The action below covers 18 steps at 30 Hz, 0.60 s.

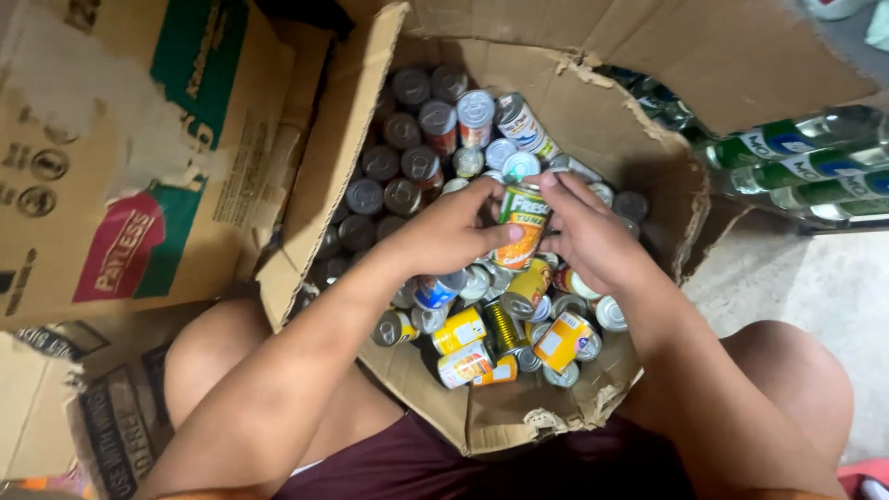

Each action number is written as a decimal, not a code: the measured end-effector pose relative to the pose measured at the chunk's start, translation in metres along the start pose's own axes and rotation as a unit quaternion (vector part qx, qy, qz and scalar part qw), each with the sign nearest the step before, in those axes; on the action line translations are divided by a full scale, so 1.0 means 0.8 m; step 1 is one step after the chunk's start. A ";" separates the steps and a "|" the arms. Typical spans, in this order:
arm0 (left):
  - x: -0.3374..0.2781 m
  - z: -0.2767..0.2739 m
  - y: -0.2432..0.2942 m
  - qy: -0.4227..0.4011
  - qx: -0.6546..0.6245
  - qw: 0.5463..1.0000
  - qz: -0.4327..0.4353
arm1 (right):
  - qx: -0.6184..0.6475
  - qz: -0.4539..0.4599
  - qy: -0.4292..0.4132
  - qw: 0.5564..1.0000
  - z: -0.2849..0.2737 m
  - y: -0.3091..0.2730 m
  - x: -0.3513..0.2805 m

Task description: The person organizes canned goods from a cardboard box onto grocery store shelves.

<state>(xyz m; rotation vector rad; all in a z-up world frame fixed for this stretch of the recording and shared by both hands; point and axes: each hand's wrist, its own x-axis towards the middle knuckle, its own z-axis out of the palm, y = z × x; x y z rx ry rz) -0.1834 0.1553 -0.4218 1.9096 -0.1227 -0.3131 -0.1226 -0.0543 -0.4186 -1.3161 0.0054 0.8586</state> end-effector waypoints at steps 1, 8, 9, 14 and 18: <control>0.002 0.002 -0.004 -0.007 -0.029 1.000 0.005 | 0.007 0.001 -0.015 1.000 -0.005 -0.001 -0.001; 0.014 0.009 -0.015 -0.061 -0.160 0.985 -0.034 | 0.010 0.005 -0.043 0.999 -0.016 -0.015 -0.009; 0.015 0.009 -0.013 -0.063 -0.160 0.985 -0.033 | 0.010 0.005 -0.041 0.999 -0.018 -0.015 -0.009; 0.020 0.010 -0.005 -0.071 -0.176 0.980 -0.052 | 0.007 0.039 -0.026 0.999 -0.021 -0.018 -0.006; 0.018 0.007 0.016 -0.063 -0.140 0.984 -0.089 | 0.001 0.038 -0.032 0.999 -0.034 -0.011 -0.006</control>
